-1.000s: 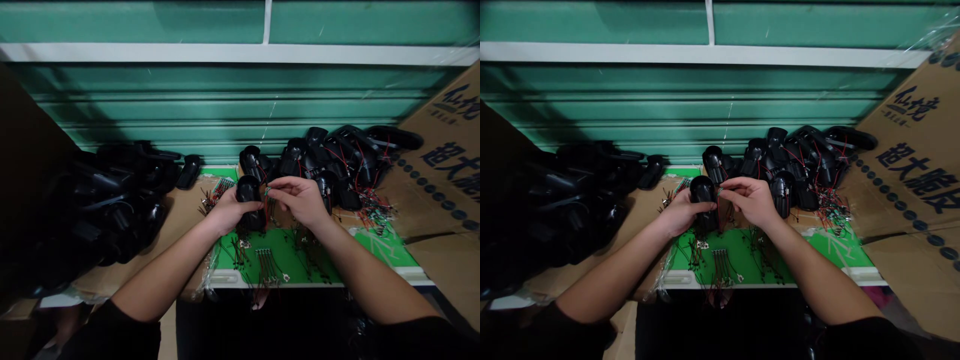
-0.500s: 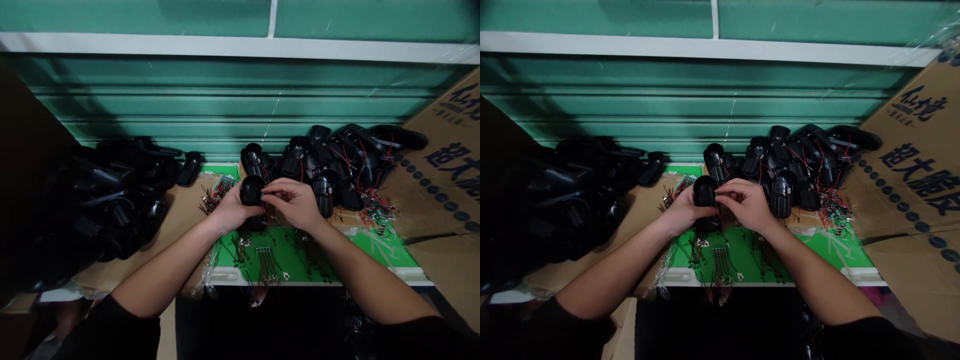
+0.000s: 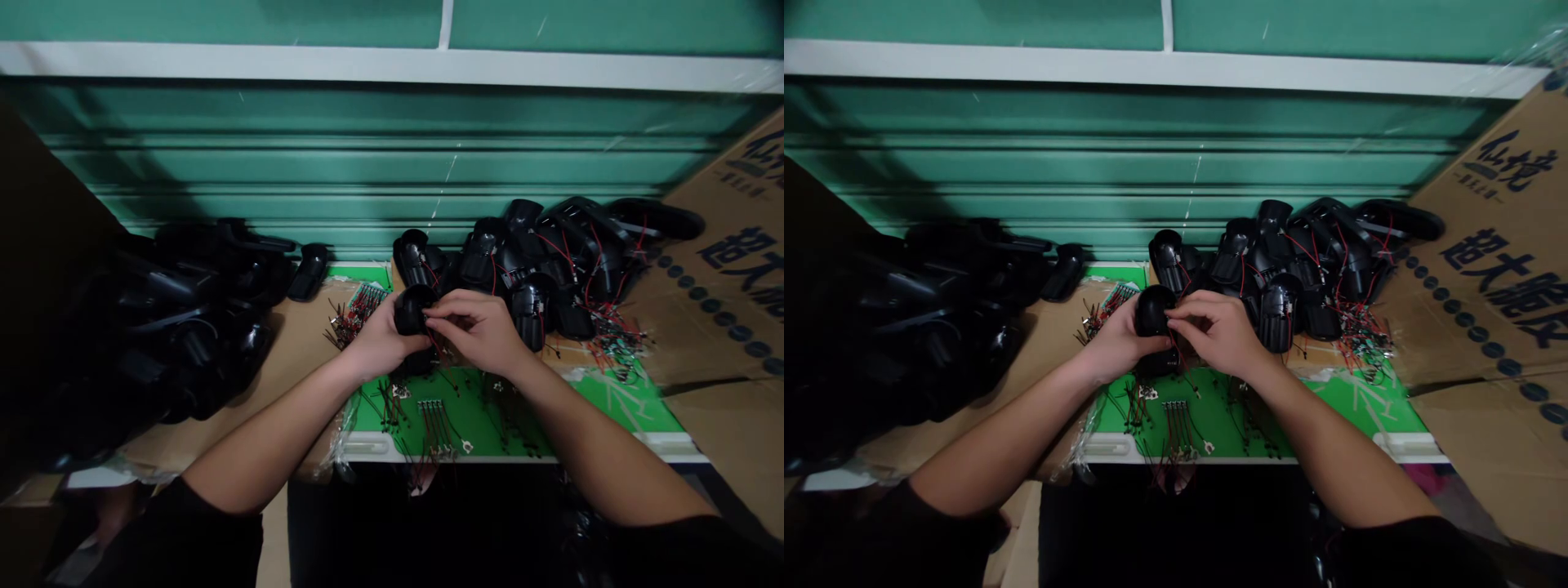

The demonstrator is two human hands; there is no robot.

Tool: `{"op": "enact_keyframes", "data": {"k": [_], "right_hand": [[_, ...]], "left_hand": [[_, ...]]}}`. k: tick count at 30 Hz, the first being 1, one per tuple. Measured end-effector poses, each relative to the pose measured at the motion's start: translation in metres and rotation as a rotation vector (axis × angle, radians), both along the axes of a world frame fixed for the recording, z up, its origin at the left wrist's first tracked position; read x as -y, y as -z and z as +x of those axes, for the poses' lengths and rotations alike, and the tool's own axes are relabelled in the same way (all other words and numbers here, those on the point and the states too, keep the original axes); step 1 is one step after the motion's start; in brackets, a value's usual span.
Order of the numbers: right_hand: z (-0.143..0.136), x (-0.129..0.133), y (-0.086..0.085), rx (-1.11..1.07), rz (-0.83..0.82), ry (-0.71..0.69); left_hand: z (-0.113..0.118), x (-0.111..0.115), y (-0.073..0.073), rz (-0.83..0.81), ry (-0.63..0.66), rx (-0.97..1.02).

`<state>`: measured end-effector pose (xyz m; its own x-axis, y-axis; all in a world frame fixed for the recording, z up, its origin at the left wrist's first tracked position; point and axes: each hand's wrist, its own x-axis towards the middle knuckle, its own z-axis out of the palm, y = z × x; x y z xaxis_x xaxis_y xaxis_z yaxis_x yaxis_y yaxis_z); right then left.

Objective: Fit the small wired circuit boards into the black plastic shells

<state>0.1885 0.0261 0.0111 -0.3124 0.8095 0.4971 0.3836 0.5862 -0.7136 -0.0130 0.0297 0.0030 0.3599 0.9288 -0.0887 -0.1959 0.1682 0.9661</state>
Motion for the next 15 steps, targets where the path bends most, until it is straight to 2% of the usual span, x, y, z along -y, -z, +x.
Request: {"op": "enact_keyframes", "data": {"k": [4,11,15], "right_hand": [[-0.0008,0.0021,-0.0003,0.025,0.019,0.025],[-0.0023,0.0042,-0.0006,-0.017,-0.045,0.068],[-0.0048,0.0037,0.0046,-0.133,-0.267,0.138]], "left_hand": [[0.0005,0.0001,0.0031,0.055,0.0,-0.003],[0.0023,0.0029,0.0013,0.16,0.007,-0.034],[0.0023,0.005,-0.0018,0.206,0.025,-0.044]]}}
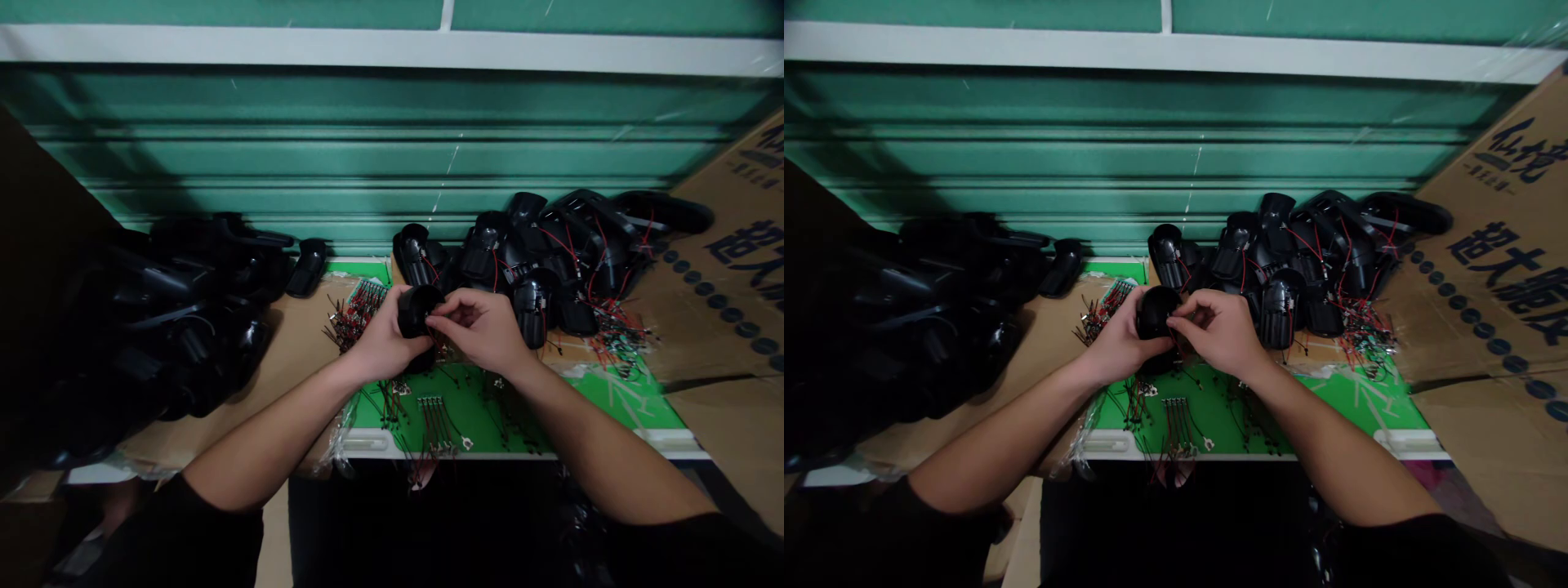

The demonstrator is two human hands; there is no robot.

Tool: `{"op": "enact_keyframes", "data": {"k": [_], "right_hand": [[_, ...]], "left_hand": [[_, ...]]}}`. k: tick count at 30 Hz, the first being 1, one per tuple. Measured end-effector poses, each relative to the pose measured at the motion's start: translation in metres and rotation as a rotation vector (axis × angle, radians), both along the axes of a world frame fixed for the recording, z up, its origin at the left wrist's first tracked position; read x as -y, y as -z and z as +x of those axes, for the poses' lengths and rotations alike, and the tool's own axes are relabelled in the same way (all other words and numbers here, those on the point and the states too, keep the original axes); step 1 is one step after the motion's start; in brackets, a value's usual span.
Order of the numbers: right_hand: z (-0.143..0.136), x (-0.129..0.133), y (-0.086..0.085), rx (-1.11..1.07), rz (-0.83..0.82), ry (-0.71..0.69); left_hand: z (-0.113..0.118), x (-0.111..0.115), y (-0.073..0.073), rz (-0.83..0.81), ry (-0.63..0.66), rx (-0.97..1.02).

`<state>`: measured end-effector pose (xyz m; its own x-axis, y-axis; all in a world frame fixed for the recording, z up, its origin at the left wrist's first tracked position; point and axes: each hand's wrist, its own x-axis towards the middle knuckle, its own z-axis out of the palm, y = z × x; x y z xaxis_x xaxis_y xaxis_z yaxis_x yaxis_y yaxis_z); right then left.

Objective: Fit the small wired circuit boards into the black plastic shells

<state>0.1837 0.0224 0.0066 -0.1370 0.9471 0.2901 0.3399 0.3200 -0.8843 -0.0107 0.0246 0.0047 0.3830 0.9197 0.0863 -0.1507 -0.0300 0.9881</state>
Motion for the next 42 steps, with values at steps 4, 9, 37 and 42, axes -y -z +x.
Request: {"op": "enact_keyframes", "data": {"k": [4,9,37,42], "right_hand": [[-0.004,0.0,0.002,-0.129,-0.211,-0.067],[-0.008,0.002,0.001,-0.152,-0.299,-0.147],[0.005,0.003,-0.017,-0.108,-0.299,-0.306],[0.01,-0.001,-0.011,0.082,-0.123,-0.183]], "left_hand": [[0.0,0.002,-0.003,0.068,-0.002,-0.051],[0.0,0.004,-0.002,0.143,-0.04,-0.121],[0.003,-0.006,0.0,-0.126,-0.166,0.056],[0.003,-0.005,0.0,-0.037,-0.172,0.011]]}}
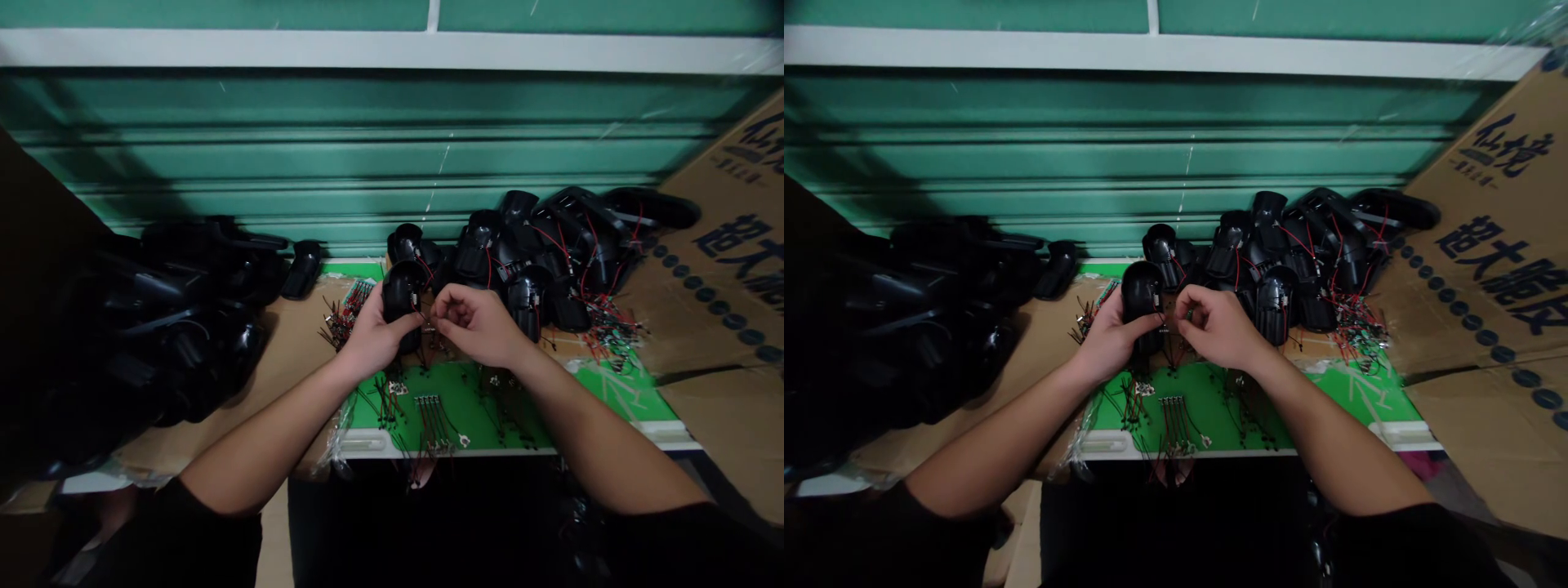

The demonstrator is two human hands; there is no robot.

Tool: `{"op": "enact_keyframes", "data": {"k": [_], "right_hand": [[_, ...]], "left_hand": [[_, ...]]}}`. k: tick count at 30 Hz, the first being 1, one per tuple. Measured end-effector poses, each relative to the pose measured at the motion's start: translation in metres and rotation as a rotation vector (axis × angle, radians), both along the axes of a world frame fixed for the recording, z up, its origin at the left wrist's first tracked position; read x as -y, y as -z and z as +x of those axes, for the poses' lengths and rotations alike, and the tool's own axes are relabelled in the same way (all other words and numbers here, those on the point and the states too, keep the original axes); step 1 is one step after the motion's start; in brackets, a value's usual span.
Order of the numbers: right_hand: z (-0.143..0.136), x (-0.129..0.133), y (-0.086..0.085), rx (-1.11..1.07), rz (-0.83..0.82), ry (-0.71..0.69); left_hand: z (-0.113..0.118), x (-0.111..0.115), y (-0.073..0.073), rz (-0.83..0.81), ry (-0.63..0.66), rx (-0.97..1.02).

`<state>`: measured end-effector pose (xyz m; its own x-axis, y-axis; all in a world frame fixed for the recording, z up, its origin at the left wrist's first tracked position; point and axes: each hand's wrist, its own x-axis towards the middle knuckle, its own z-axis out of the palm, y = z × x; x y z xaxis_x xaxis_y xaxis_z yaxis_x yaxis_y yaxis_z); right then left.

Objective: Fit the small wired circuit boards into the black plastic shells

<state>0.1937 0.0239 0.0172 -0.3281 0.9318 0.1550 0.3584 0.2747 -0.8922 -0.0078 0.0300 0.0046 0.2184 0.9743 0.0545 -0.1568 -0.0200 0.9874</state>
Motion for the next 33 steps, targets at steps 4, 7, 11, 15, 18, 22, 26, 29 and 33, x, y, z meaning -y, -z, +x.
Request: {"op": "enact_keyframes", "data": {"k": [4,7,11,15,18,22,26,29,33], "right_hand": [[0.001,0.002,-0.008,0.055,0.055,0.058],[-0.002,0.005,-0.012,-0.015,-0.117,-0.024],[-0.007,0.006,-0.008,-0.054,-0.256,-0.12],[-0.007,0.004,-0.007,-0.096,-0.316,-0.165],[-0.005,0.005,-0.012,-0.111,-0.317,-0.169],[-0.008,0.008,-0.01,-0.161,-0.052,-0.012],[-0.013,0.01,-0.001,-0.011,0.293,0.091],[-0.015,0.01,0.002,0.067,0.409,0.082],[-0.015,0.011,0.003,0.091,0.471,0.064]], "left_hand": [[0.001,-0.001,0.003,0.068,-0.035,-0.034],[0.002,-0.001,0.006,0.145,-0.04,-0.069],[0.003,0.001,0.008,0.203,-0.052,-0.137],[0.004,0.003,0.009,0.202,-0.049,-0.149],[0.004,0.003,0.008,0.153,-0.037,-0.097],[0.003,0.004,0.002,0.038,0.046,0.01],[0.004,0.009,-0.002,-0.091,0.141,0.064],[0.004,0.011,-0.002,-0.105,0.15,0.087],[0.004,0.011,0.0,-0.121,0.149,0.11]]}}
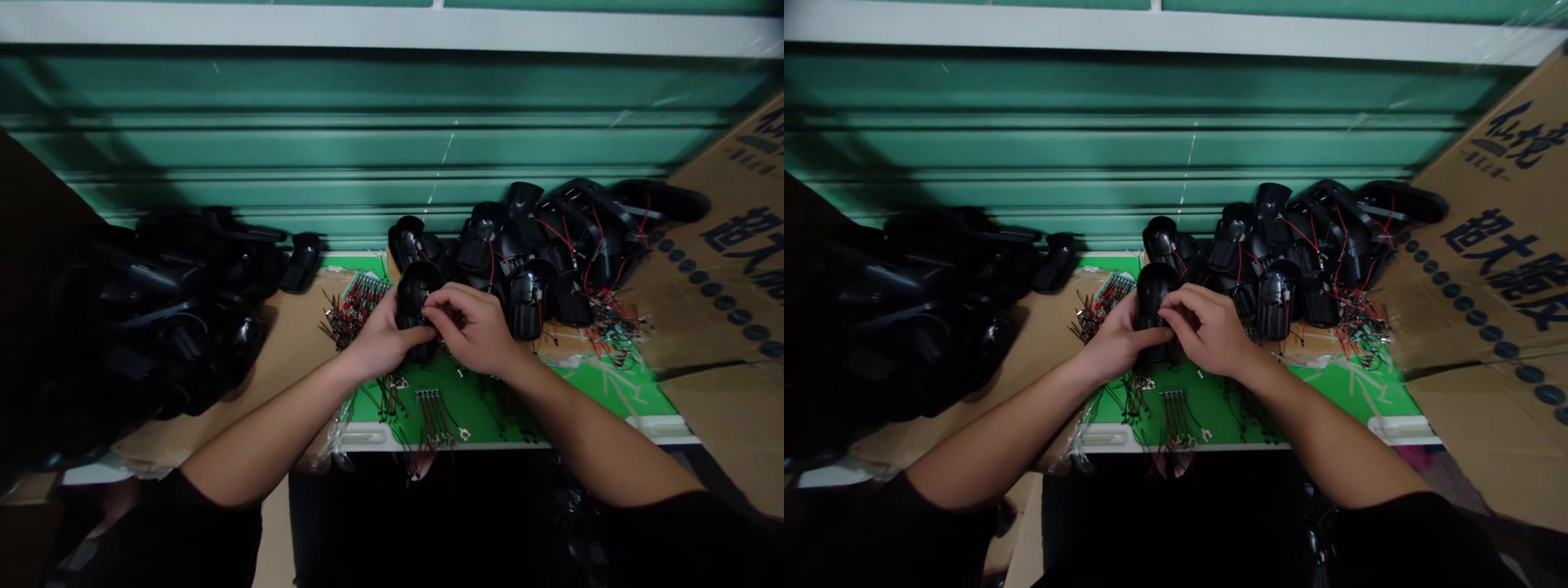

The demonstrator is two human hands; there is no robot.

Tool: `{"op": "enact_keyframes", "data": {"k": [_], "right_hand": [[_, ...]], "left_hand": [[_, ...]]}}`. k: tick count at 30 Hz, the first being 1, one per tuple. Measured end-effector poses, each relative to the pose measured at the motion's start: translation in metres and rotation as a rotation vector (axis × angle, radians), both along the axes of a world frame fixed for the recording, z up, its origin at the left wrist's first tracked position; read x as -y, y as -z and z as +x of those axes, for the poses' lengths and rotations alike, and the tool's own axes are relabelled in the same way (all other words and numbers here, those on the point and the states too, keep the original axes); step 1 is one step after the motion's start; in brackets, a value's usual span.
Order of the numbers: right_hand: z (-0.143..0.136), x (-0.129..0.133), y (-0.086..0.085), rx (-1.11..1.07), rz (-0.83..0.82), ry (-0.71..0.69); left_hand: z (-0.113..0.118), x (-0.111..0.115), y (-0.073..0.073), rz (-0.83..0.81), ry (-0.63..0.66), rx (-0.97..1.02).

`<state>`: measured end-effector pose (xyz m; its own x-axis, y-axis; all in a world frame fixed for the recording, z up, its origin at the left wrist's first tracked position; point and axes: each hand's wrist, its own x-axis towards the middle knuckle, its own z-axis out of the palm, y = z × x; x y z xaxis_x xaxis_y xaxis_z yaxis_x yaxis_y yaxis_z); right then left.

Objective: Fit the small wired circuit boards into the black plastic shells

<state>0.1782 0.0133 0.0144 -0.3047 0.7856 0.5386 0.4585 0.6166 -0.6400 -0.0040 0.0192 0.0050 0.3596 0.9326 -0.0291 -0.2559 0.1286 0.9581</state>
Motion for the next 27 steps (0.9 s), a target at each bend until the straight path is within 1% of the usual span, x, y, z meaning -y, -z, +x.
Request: {"op": "enact_keyframes", "data": {"k": [4,10,15,20,23,27], "right_hand": [[0.0,-0.001,0.001,-0.01,0.044,-0.003],[0.0,-0.002,0.006,0.0,0.051,-0.003],[0.0,-0.001,0.007,-0.006,0.1,-0.009],[-0.001,-0.001,0.009,-0.045,0.148,-0.001],[-0.003,-0.002,0.011,-0.059,0.207,-0.017],[-0.003,-0.004,0.013,-0.051,0.226,-0.037]], "left_hand": [[0.0,0.0,-0.001,-0.016,0.001,0.012],[-0.002,-0.001,-0.004,-0.012,0.01,0.023],[-0.003,-0.001,-0.004,0.019,0.017,0.034],[-0.002,0.0,-0.005,0.016,0.017,0.053],[-0.002,0.001,-0.006,0.021,0.02,0.062],[-0.002,0.001,-0.005,0.025,0.018,0.074]]}}
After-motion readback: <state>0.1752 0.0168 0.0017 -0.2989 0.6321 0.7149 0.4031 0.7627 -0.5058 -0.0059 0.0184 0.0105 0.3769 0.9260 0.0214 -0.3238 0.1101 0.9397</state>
